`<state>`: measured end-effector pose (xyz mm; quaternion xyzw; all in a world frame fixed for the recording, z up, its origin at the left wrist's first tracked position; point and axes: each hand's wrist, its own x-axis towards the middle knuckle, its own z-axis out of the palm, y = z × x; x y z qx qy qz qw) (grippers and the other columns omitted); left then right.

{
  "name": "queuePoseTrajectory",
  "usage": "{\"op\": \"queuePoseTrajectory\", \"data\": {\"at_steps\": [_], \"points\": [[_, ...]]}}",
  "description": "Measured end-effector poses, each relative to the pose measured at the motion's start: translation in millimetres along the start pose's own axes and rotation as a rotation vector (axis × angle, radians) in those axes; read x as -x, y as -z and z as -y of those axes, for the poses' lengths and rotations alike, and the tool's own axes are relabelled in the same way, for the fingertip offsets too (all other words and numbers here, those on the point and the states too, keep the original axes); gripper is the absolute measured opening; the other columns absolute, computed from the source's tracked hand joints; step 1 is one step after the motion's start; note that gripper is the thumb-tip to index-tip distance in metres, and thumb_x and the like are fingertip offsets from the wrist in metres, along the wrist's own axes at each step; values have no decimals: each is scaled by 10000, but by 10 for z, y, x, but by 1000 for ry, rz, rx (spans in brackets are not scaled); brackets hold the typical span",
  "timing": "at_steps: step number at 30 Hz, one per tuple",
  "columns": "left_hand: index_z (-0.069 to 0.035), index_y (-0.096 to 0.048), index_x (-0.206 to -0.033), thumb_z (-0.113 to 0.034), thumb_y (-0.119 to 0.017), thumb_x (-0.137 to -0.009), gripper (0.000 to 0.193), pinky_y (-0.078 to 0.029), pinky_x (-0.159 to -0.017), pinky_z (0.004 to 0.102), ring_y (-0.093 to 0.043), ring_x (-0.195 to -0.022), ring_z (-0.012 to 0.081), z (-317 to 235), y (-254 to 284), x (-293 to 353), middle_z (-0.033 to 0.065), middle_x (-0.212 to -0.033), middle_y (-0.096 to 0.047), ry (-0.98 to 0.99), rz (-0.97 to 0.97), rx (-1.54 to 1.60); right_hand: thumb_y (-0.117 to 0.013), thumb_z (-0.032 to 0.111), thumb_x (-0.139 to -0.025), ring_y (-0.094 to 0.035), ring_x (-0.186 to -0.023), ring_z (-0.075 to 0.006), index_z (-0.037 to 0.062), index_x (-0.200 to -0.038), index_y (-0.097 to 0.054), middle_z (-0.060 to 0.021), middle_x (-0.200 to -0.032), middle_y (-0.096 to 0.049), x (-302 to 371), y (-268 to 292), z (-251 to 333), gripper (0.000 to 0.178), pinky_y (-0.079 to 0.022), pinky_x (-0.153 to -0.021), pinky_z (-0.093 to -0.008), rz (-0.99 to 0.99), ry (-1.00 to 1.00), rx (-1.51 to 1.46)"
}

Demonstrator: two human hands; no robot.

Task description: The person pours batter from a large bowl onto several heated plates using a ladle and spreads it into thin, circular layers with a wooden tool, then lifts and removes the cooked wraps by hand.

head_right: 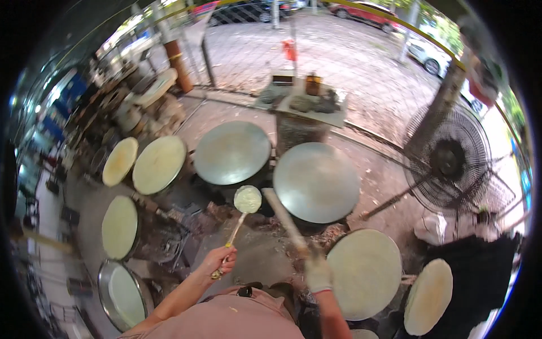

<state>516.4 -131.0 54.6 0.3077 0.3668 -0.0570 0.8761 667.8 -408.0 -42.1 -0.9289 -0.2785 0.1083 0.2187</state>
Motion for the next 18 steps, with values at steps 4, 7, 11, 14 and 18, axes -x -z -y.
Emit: {"op": "queuePoseTrajectory", "data": {"at_steps": [4,7,11,14,18], "points": [[-77,-478,-866,-326,-539,-931,265,-287,-377,207,-380,-476,76,40,985,261,9,-652,-433,-63,-52,28,-539,281,-866,-619,-720,-390,200,-1373,-327,-174,-836,-648,-246,-386,2175,556,-487,-650,-465,314,172,-446],[-92,-490,-846,-440,-505,-926,357,-285,-358,225,-371,-403,93,84,1484,510,21,-562,-443,-125,-258,10,-553,246,-852,-619,-752,-390,206,-1387,-305,-184,-865,-642,-208,-607,3073,591,-485,-666,-457,599,369,-344],[-95,-496,-845,-417,-528,-915,331,-301,-350,231,-401,-397,97,94,2162,781,13,-568,-456,-125,-429,115,-561,241,-857,-612,-928,-346,134,-1338,-427,-233,-1080,-594,-443,-930,3597,511,-479,-815,-364,1075,423,-472],[-75,-509,-871,-292,-556,-909,225,-311,-355,244,-401,-414,104,58,2525,980,27,-606,-474,-213,-474,351,-583,270,-873,-598,-718,-156,54,-1267,-515,-82,-986,-650,-997,-1793,3331,454,-493,-631,-297,1059,80,-743],[-69,-518,-870,-276,-535,-922,214,-307,-367,248,-389,-423,116,84,2880,1197,39,-630,-486,-241,-606,532,-596,267,-837,-594,-717,-177,44,-1095,-635,-83,-895,-657,-2181,-2730,2956,343,-472,-641,-312,597,-255,-844]]}}
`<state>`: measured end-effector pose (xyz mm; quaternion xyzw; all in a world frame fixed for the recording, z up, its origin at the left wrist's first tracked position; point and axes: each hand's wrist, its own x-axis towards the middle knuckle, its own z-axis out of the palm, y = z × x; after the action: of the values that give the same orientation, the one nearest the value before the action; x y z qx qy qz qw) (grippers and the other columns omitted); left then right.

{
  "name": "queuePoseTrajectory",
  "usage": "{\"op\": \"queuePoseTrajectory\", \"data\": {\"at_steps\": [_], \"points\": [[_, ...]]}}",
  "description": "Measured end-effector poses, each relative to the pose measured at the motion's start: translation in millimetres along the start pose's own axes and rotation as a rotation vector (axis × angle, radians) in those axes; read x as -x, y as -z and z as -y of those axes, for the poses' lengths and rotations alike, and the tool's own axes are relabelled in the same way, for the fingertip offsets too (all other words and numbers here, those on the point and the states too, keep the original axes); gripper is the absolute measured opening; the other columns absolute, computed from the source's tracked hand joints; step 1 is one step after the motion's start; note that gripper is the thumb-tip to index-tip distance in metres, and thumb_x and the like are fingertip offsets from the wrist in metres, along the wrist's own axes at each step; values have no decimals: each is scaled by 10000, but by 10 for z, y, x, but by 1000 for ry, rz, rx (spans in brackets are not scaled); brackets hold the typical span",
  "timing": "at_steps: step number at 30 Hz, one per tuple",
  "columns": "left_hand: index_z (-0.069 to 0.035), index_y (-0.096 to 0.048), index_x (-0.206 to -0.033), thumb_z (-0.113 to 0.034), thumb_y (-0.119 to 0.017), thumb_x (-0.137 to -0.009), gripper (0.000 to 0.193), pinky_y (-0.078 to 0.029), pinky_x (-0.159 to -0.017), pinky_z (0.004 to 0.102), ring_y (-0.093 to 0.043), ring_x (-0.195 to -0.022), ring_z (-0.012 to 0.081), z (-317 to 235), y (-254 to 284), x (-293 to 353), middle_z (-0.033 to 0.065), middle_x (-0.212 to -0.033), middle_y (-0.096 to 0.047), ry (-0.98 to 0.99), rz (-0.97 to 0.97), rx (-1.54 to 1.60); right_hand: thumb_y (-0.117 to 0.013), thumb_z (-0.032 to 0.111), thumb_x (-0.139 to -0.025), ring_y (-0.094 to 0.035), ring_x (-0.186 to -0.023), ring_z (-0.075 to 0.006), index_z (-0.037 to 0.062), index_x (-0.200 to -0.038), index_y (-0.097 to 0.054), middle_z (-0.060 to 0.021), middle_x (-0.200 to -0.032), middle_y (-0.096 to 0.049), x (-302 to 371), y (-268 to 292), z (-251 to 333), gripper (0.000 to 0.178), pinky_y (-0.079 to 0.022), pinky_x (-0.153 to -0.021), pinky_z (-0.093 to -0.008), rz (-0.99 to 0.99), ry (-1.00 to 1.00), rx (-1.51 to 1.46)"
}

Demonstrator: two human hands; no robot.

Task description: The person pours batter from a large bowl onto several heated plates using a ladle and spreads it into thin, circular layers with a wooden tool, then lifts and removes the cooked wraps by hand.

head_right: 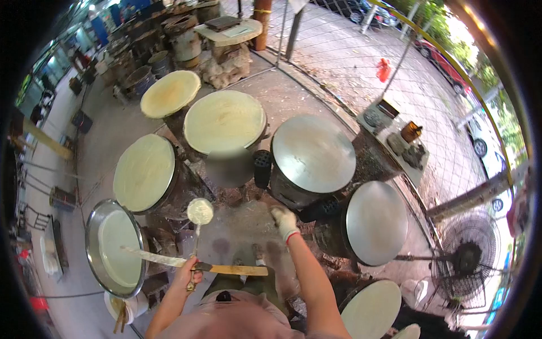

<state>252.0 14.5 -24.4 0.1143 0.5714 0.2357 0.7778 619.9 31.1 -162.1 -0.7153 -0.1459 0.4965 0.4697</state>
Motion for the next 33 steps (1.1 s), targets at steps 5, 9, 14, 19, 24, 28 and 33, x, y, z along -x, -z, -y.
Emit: {"op": "queuePoseTrajectory", "data": {"at_steps": [5,9,14,19,24,28,33], "points": [[-75,-539,-880,-286,-502,-934,220,-295,-359,237,-386,-418,125,-16,256,75,47,-641,-509,-72,-52,143,-572,162,-862,-578,-949,-214,60,-1088,-657,-82,-1081,-636,-997,103,127,263,-445,-845,-323,-229,100,-336],[-41,-511,-867,-250,-536,-912,216,-312,-357,252,-393,-417,121,-72,274,109,64,-661,-506,-75,-147,256,-593,134,-790,-597,-871,-197,24,-996,-682,-106,-971,-673,-1274,-75,-45,250,-466,-787,-323,-463,218,-157],[-56,-520,-856,-256,-535,-910,208,-312,-348,233,-399,-418,114,-80,236,-38,49,-639,-487,-62,-199,309,-637,87,-723,-606,-786,-201,-5,-967,-669,-93,-903,-674,-1157,-188,101,263,-475,-721,-322,-467,203,-111],[-95,-523,-849,-308,-532,-916,223,-292,-316,204,-395,-387,94,-201,23,-170,14,-559,-437,-57,-191,265,-644,103,-725,-574,-695,-175,22,-998,-669,-65,-833,-643,-1314,-83,-69,286,-473,-652,-285,-491,396,118],[-71,-527,-894,-278,-532,-919,209,-294,-361,233,-396,-430,98,-196,-1,-213,38,-670,-497,-8,-124,324,-605,115,-821,-584,-692,-164,87,-1044,-637,-44,-847,-624,-1157,48,-445,227,-474,-562,-321,11,-143,-113],[-74,-517,-941,-302,-494,-938,229,-294,-380,222,-399,-437,80,-156,-36,-235,37,-681,-507,1,-87,295,-579,175,-854,-626,-665,-244,116,-1127,-563,-67,-884,-629,-1137,168,-1123,280,-481,-526,-356,148,-530,-78],[-84,-529,-959,-297,-483,-937,219,-328,-367,195,-390,-414,57,-52,24,-390,6,-643,-504,-3,-46,309,-568,260,-867,-613,-664,-249,120,-942,-635,-70,-815,-621,-2285,1147,-2836,172,-466,-564,-376,-28,-9,957]]}}
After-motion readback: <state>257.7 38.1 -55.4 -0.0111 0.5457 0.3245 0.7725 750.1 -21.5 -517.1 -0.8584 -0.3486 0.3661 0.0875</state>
